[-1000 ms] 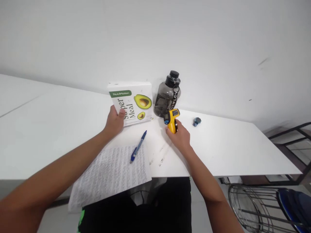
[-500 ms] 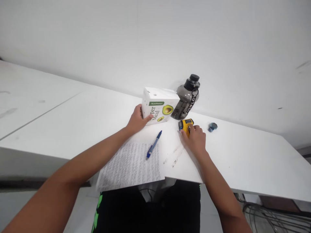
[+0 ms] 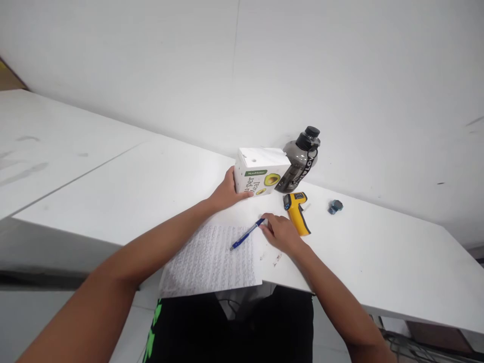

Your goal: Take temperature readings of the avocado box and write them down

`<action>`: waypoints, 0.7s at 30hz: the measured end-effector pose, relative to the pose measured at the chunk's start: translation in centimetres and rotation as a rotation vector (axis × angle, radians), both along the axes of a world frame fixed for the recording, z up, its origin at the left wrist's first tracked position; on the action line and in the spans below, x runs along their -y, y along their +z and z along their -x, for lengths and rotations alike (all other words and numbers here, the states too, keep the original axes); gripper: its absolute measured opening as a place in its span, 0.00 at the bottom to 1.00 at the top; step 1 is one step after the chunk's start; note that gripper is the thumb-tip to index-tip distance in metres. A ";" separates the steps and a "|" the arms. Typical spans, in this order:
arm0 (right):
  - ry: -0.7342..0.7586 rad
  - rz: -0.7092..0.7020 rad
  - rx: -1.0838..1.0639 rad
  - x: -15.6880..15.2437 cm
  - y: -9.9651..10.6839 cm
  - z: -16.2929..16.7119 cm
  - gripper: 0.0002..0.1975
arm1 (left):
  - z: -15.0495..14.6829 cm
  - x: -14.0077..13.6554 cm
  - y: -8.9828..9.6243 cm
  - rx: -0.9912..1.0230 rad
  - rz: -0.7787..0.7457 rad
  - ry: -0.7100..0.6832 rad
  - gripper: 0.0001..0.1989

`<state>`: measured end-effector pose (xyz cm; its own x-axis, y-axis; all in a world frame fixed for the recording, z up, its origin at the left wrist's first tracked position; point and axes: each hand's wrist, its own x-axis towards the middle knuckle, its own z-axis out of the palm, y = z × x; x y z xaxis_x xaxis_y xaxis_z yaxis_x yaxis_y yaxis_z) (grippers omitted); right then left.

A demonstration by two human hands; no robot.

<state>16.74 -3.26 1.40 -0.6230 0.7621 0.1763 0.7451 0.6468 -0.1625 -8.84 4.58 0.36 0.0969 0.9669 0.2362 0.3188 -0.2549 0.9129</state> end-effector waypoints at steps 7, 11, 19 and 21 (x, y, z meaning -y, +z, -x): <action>0.097 0.086 -0.249 -0.1 0.0 -0.7 0.16 | 0.6 -0.5 -0.4 -0.104 -0.411 0.178 0.83; -0.112 0.157 -0.608 0.2 -0.1 -0.8 0.15 | 0.4 0.9 0.4 -0.190 -0.454 0.161 0.85; -0.123 0.376 -0.875 1.1 -1.4 0.3 0.18 | -1.5 4.7 2.2 -0.407 -0.553 0.215 0.68; -0.147 0.410 -0.971 1.0 -1.6 0.4 0.21 | -1.4 5.6 3.1 -0.484 -0.544 0.112 0.48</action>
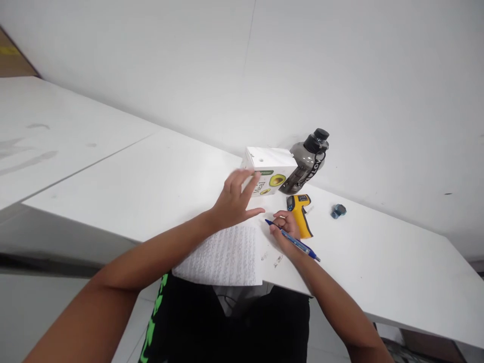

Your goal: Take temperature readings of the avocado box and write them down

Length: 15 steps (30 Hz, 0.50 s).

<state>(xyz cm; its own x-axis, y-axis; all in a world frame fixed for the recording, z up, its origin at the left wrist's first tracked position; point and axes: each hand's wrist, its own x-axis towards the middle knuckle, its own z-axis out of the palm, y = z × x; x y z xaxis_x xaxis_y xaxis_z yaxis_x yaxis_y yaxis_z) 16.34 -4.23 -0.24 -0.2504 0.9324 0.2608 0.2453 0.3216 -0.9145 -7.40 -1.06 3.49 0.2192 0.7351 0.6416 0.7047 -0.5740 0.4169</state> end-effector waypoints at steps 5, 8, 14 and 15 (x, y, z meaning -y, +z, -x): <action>0.142 0.268 -0.052 -0.8 1.0 0.0 0.23 | 0.6 0.5 1.3 -0.376 0.434 -0.253 0.22; 0.232 0.399 -0.044 -1.2 1.9 0.0 0.22 | 0.8 0.0 1.5 -0.474 0.693 -0.255 0.27; 0.027 0.179 0.187 -0.3 2.6 0.8 0.13 | 0.8 -0.4 1.9 -0.397 0.839 -0.257 0.36; -0.002 0.139 0.222 -0.1 2.6 1.0 0.12 | 0.8 -0.4 1.9 -0.382 0.842 -0.258 0.37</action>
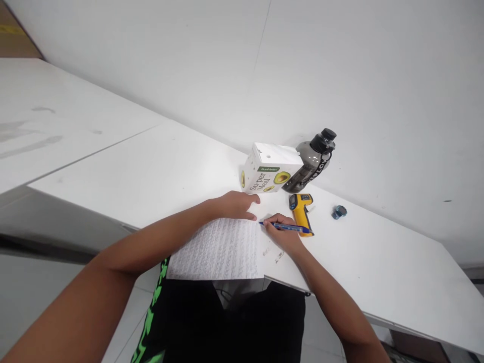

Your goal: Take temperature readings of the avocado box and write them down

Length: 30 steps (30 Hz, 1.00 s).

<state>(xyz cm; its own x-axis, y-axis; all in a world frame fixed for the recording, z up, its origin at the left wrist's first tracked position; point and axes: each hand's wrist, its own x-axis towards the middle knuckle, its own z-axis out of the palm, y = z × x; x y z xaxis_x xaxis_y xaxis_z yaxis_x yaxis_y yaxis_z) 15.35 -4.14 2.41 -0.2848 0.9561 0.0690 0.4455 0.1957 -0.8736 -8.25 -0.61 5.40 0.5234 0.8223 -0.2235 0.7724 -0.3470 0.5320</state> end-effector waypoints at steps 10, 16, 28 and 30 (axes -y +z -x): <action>0.022 -0.025 0.018 -0.2 -0.3 0.3 0.12 | 0.2 -0.6 -0.2 0.089 0.040 -0.012 0.35; 0.048 0.011 -0.004 -0.1 0.1 0.5 0.12 | 0.2 -0.5 0.1 0.086 0.050 -0.015 0.34; 0.052 0.020 0.005 0.0 0.3 0.6 0.10 | 0.2 -0.8 -0.5 0.097 0.056 -0.030 0.37; 0.077 0.042 -0.007 -0.1 0.4 0.5 0.12 | 0.2 -0.8 -0.5 0.089 0.063 -0.027 0.37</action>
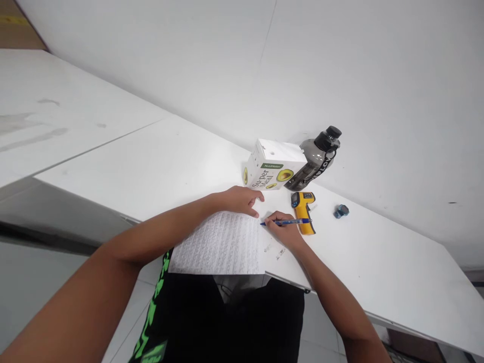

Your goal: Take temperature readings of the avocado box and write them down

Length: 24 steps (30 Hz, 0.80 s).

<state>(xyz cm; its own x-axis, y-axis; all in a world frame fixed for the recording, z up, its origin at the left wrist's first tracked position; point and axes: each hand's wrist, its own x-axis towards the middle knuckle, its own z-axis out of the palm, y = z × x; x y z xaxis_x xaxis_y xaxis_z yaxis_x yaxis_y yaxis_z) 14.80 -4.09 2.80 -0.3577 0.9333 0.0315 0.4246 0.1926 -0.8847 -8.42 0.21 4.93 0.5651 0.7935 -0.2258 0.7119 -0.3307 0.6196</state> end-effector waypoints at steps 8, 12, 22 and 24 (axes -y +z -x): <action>-0.034 -0.011 0.000 -0.1 0.0 -0.1 0.12 | 0.0 -0.2 -0.3 -0.006 -0.011 -0.002 0.36; -0.086 -0.029 0.011 -0.1 -0.1 -0.2 0.12 | 0.0 -0.1 -0.4 -0.013 -0.011 0.003 0.36; -0.060 -0.018 0.013 -0.1 -0.2 -0.1 0.11 | -0.1 0.0 0.3 -0.022 -0.001 0.011 0.35; -0.056 -0.016 0.018 0.0 -0.1 -0.1 0.11 | -0.1 0.1 0.4 -0.029 0.003 0.009 0.35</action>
